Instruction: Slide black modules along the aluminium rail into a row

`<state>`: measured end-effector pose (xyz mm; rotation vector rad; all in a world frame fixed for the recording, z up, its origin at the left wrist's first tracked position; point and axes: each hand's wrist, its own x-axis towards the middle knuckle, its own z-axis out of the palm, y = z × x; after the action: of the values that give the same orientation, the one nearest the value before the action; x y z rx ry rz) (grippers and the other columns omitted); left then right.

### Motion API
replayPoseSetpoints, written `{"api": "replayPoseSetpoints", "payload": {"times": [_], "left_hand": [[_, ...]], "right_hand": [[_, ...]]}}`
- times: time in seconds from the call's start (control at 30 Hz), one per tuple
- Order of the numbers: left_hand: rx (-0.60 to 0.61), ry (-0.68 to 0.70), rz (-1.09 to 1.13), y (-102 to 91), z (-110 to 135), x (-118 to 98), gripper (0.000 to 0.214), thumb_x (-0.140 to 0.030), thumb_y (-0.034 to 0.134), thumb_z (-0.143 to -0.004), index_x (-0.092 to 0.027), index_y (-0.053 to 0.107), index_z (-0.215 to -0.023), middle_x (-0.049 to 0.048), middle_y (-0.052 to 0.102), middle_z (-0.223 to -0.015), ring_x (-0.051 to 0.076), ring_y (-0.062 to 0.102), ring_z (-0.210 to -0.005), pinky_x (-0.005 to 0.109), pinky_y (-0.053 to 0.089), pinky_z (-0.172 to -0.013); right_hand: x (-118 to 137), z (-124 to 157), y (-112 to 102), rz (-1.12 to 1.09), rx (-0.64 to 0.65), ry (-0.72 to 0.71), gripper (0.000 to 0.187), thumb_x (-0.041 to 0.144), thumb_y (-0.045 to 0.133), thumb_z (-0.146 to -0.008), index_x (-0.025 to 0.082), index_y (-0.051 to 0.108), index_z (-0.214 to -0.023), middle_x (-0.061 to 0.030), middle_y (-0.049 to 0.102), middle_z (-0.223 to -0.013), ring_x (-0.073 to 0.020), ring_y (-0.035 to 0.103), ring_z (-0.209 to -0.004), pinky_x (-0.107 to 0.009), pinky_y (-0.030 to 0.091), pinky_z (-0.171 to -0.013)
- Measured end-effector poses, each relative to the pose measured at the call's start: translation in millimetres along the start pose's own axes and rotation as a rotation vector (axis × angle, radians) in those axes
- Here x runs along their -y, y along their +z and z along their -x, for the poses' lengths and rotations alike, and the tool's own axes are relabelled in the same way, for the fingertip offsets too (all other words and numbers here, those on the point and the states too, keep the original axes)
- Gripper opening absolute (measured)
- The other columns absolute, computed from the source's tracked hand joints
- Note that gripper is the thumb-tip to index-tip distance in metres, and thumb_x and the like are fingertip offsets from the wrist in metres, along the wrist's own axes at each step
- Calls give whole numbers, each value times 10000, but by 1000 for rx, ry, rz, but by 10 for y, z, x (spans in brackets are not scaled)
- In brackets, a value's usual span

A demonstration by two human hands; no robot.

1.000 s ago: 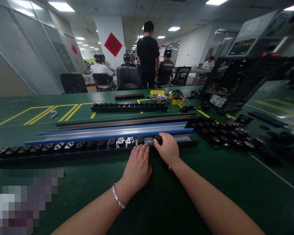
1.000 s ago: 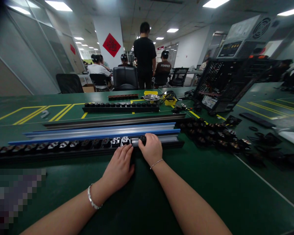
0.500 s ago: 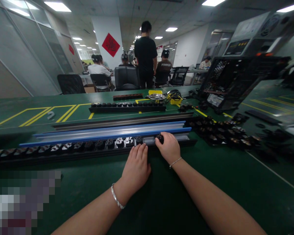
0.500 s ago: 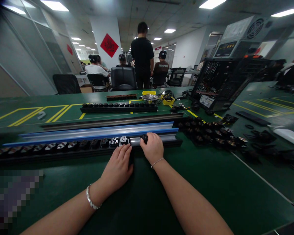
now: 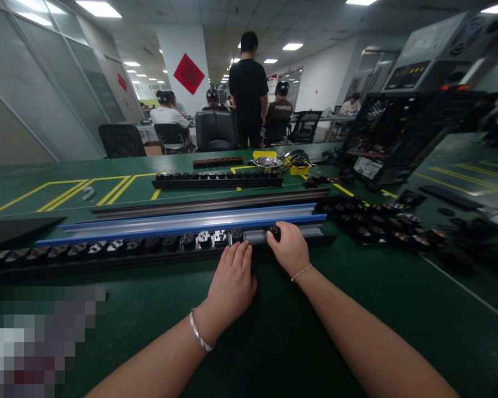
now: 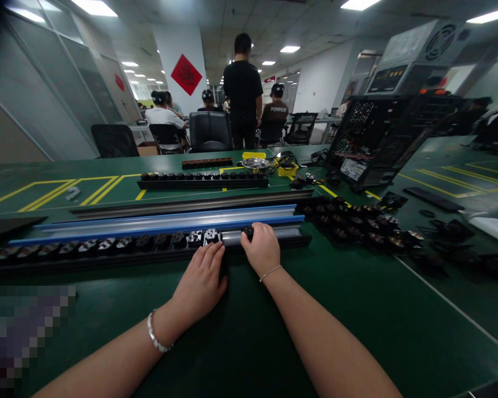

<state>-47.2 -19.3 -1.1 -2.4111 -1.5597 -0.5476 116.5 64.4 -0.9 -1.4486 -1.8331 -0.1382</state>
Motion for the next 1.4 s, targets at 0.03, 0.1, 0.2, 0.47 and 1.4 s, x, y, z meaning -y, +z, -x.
{"api": "replayPoseSetpoints", "payload": {"times": [0.03,0.1,0.2,0.47,1.4], "left_hand": [[-1,0,2,0,-1,1,542,-235,476,-809,-69,444,-1325,162,476,-1387,301,405,-1294,490,333,-1093],[1,1,4,-1,-2,2,544,-235,477,-808,-61,446,-1322,163,480,-1382,301,409,-1288,484,329,-1097],[2,-1,3,-2,-3,1,545,-239,477,-809,-51,446,-1320,167,482,-1379,305,406,-1290,484,326,-1099],[2,4,0,12,4,3,548,-235,469,-811,-57,437,-1329,168,469,-1392,306,396,-1297,495,329,-1094],[24,-6,-28,-16,-9,-14,546,-259,480,-822,-45,455,-1324,157,475,-1391,299,404,-1293,461,312,-1114]], "right_hand": [[-10,-1,0,-1,1,0,208,291,496,-829,149,625,-910,-117,663,-887,-257,575,-911,-385,446,-832],[-26,-2,-1,0,6,-1,204,293,498,-829,149,622,-905,-115,660,-884,-256,571,-910,-381,445,-831],[-40,-4,-5,5,15,-1,198,295,507,-827,146,620,-892,-116,657,-880,-256,569,-906,-375,445,-825],[-40,-6,-8,12,19,3,202,295,490,-834,154,616,-906,-112,657,-882,-253,568,-906,-380,437,-830],[-96,-37,-171,136,108,92,232,307,490,-844,131,626,-910,-120,658,-923,-249,561,-929,-344,416,-834]]}}
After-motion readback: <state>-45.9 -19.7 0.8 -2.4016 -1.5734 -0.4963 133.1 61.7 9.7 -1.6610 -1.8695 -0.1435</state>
